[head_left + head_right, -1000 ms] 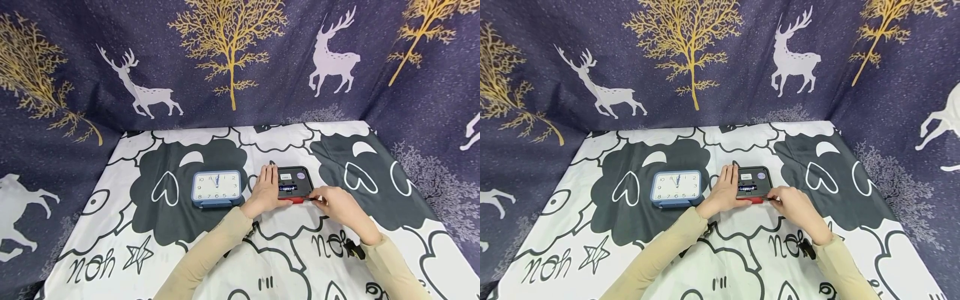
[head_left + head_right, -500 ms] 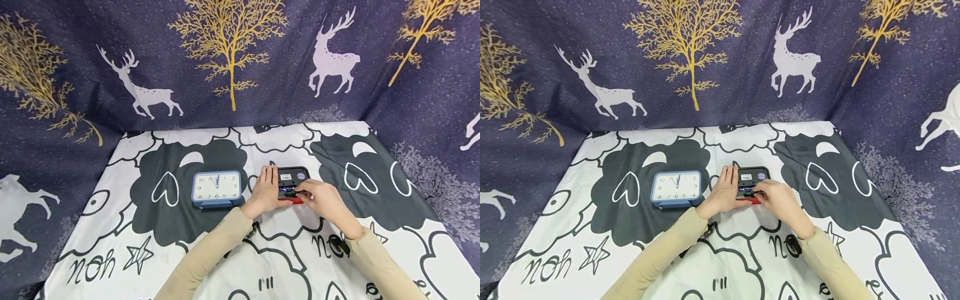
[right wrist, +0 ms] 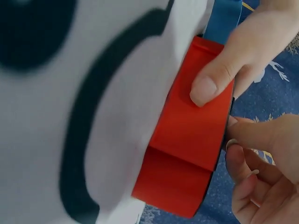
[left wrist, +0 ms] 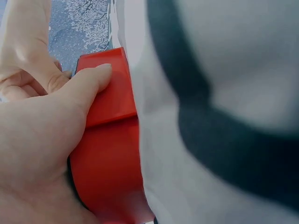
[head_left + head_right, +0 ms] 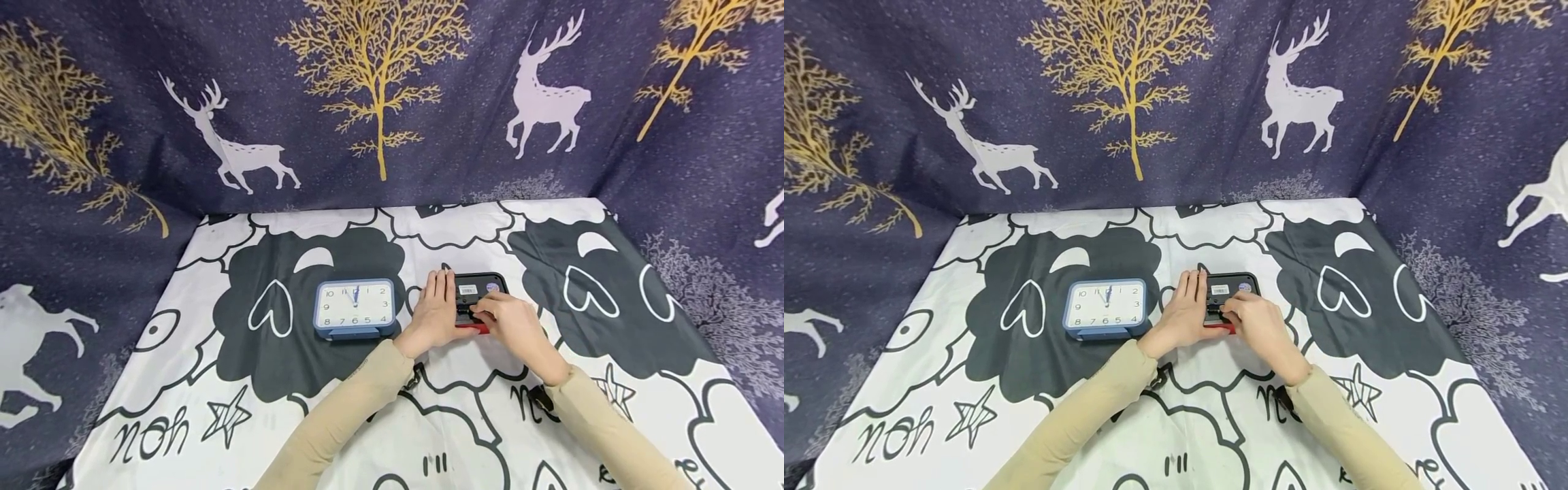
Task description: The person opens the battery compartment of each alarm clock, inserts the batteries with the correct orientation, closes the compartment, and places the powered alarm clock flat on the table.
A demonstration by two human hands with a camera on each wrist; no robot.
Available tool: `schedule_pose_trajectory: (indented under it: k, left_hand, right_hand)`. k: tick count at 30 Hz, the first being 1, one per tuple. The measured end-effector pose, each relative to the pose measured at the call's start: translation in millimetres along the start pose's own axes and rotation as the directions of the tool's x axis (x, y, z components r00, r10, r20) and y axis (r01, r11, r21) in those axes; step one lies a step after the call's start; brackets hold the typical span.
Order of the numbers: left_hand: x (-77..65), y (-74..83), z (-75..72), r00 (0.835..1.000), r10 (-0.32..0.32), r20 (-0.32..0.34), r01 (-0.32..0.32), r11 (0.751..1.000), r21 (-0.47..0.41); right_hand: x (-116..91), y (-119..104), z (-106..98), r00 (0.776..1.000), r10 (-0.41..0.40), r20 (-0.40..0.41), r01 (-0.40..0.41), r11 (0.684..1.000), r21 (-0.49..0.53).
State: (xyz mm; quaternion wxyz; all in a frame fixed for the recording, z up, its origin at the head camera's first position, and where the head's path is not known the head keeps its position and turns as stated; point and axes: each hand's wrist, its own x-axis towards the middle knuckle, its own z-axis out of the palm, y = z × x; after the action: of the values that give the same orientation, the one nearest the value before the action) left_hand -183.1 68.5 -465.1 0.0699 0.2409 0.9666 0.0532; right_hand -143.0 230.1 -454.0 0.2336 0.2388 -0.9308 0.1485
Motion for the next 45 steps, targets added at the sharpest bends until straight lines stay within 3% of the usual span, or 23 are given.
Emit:
schedule_pose_trajectory:
  k: [13, 26, 35, 45]
  left_hand:
    - [-0.1, 0.7, -0.6, 1.000, -0.004, 0.013, 0.003, 1.000, 0.022]
    - [-1.7, 0.4, -0.8, 1.000, 0.000, -0.011, 0.000, 1.000, -0.006]
    - [-2.4, 1.8, -0.9, 1.000, 0.001, 0.007, -0.001, 1.000, 0.012]
    - [-1.3, 0.9, 0.4, 1.000, -0.005, -0.017, 0.005, 1.000, 0.007]
  right_hand:
    - [0.4, -3.5, 2.7, 1.000, 0.021, 0.001, -0.021, 1.000, -0.007]
    - [4.4, -5.2, 0.4, 0.996, 0.056, 0.062, -0.057, 0.998, 0.005]
    - [4.0, -6.1, -0.9, 0.988, 0.090, 0.128, -0.093, 0.996, 0.015]
    - [3.5, -7.2, -0.3, 0.987, 0.093, 0.133, -0.098, 0.995, 0.030]
